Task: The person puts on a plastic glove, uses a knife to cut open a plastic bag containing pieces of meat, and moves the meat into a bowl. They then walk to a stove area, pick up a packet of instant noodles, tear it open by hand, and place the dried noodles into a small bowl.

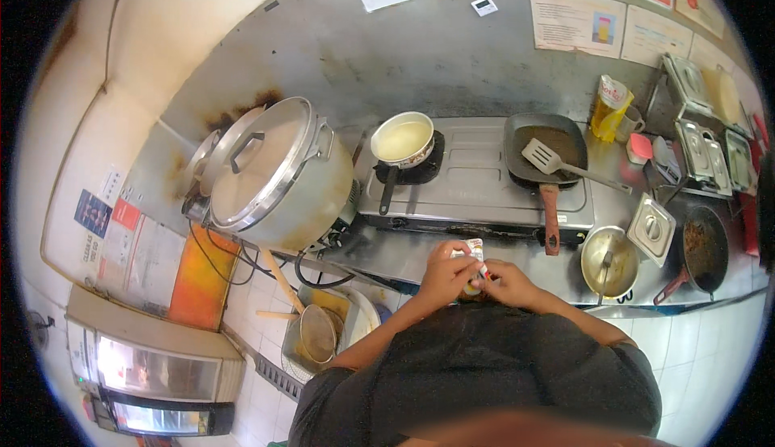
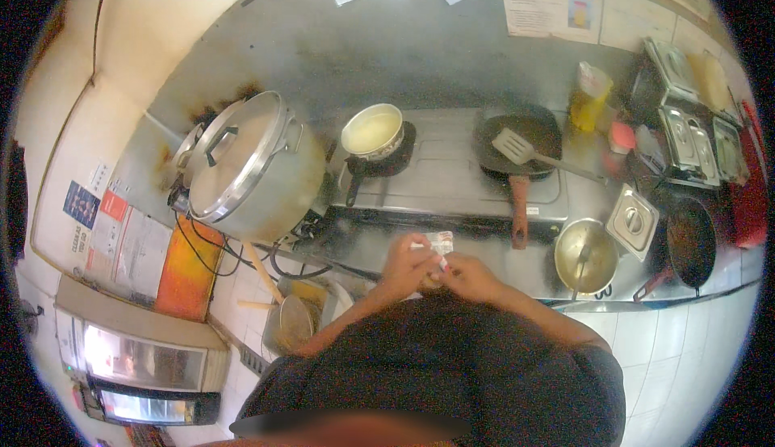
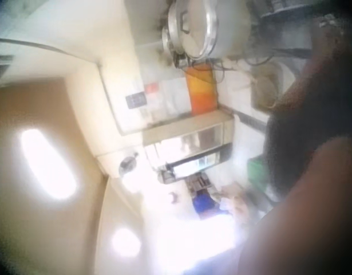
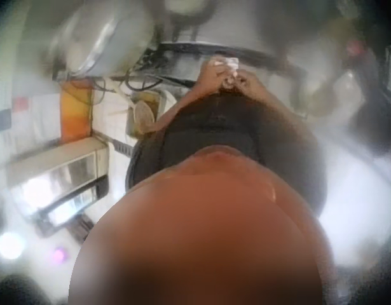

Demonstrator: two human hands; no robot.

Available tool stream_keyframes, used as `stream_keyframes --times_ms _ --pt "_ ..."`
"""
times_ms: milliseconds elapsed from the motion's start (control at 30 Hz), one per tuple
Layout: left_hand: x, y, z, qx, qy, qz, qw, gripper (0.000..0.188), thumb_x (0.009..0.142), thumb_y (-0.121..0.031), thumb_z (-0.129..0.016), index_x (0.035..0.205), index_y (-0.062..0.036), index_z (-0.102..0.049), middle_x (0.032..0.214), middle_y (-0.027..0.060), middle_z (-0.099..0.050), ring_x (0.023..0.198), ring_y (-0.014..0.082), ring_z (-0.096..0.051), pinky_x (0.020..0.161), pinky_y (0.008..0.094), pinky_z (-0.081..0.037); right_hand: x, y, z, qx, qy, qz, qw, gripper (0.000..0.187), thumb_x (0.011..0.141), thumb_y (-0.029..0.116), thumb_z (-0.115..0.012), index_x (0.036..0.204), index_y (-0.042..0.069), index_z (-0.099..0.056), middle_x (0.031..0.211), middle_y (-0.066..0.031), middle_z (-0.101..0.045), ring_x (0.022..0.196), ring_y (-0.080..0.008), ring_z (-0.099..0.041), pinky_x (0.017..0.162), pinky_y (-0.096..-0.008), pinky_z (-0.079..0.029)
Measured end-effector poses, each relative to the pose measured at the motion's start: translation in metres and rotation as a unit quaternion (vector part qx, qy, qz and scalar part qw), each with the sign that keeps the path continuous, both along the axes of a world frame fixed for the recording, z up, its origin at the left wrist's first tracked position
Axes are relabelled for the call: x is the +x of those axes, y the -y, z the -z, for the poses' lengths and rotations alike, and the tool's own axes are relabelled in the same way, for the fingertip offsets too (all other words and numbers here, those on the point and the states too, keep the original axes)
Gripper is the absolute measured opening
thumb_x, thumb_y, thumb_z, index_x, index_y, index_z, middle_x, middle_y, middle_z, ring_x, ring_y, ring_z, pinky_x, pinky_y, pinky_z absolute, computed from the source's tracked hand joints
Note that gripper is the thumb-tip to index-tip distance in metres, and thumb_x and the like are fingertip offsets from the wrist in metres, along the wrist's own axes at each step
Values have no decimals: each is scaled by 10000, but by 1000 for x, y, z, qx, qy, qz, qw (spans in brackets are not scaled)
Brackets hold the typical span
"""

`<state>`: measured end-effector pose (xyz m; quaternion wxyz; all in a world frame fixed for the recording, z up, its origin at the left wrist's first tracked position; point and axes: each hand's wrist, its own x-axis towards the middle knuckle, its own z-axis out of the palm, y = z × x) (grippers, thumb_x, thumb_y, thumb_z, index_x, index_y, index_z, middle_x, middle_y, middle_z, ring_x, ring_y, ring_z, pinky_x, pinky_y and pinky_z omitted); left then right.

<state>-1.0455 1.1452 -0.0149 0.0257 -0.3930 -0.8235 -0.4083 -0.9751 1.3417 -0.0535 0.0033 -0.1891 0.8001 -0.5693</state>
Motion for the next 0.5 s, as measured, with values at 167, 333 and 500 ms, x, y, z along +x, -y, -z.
stream_keyframes --times_ms 167,333,500 --pt "-14 -15 -7 21 -38 -86 995 413 813 -179 -765 1170 -27 -625 1200 172 -532 1023 311 -567 935 442 -438 8 -4 -14 -97 24 258 961 286 949 264 -659 1130 45 -687 979 -126 -681 872 -249 -669 744 -358 -538" --pt "0 -29 -17 55 199 71 976 857 880 -273 -760 1493 3 -229 1399 191 -450 1323 278 -438 1115 416 -355 7 -14 -36 -25 -159 250 955 389 895 144 -684 1264 32 -634 1136 -125 -590 1041 -233 -569 900 -338 -456" --pt "6 -53 -19 159 310 81 934 698 974 -267 -657 1505 -1 -288 1376 152 -518 1262 211 -488 1055 346 -406 10 -18 -42 -31 -184 212 959 355 895 101 -670 1242 41 -633 1076 -100 -528 962 -204 -533 843 -309 -446"
